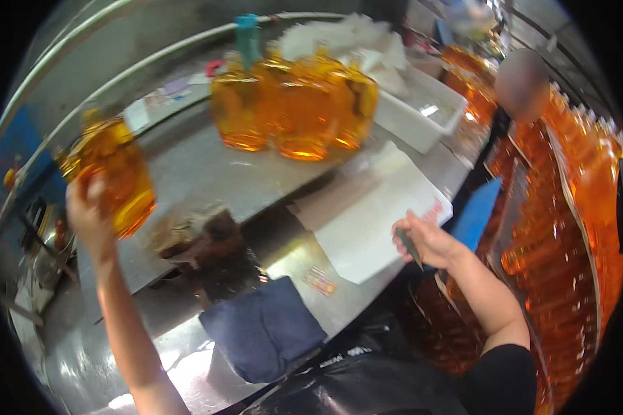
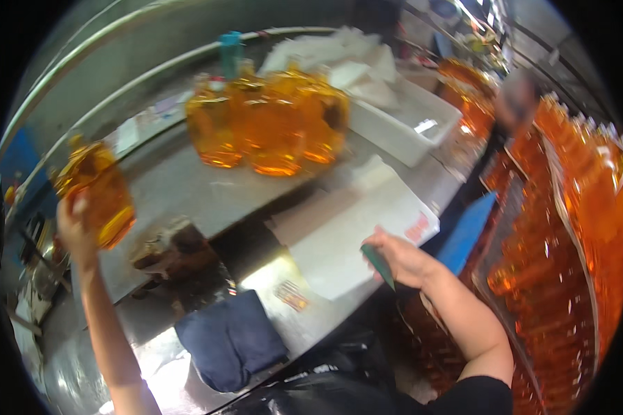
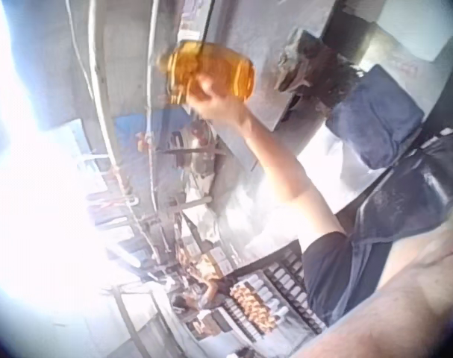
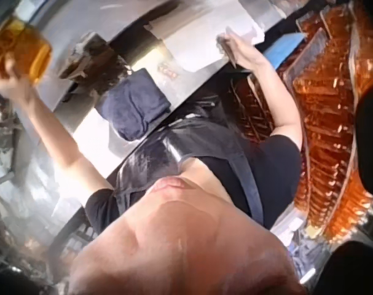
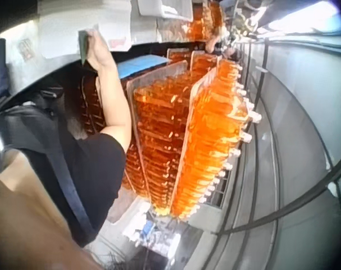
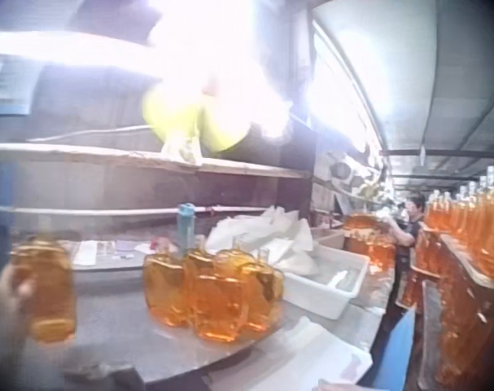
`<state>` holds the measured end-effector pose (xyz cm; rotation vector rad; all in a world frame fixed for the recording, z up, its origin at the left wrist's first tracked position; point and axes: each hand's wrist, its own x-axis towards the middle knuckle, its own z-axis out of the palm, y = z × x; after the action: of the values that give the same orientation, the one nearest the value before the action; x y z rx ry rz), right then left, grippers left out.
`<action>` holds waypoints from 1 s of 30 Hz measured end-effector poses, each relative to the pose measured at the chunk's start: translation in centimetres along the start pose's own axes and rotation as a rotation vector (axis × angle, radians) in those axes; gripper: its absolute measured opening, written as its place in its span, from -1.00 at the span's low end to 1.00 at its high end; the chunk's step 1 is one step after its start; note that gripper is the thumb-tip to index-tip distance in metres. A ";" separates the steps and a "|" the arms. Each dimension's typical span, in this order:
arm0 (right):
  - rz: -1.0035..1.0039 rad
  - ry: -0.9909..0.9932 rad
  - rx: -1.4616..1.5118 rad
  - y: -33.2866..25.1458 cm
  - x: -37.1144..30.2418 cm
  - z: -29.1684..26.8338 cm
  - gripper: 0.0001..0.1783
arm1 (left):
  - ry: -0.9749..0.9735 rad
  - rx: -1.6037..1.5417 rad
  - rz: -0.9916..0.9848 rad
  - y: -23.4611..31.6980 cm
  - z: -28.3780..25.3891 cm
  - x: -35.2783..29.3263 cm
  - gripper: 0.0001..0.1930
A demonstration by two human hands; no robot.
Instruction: The person applies adhesive labels to amber-colored bottles on a metal workbench. They smooth each label with a green squeegee tool, then place the finished bottles into a wire rack. The person also moves a stack of empty bottles and transfers finished bottles to a coworker.
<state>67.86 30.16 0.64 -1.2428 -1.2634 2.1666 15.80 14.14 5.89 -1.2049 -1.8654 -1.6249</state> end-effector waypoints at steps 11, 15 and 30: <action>-0.329 1.139 -0.515 8.4 6.6 -18.7 -0.41 | -0.387 -0.953 -0.836 4.4 -11.2 -14.2 -0.40; -0.216 1.337 -0.708 7.4 9.1 -22.4 -0.02 | -0.222 -0.608 -1.012 9.8 -5.6 -19.5 -0.40; 0.004 1.100 -0.277 5.4 10.1 -26.5 -0.72 | -0.300 -0.789 -1.002 12.0 -3.2 -19.8 -0.46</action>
<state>84.62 47.79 -14.91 -2.0785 -1.0146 0.9403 35.56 3.84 -1.02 -0.7646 -2.2678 -3.0694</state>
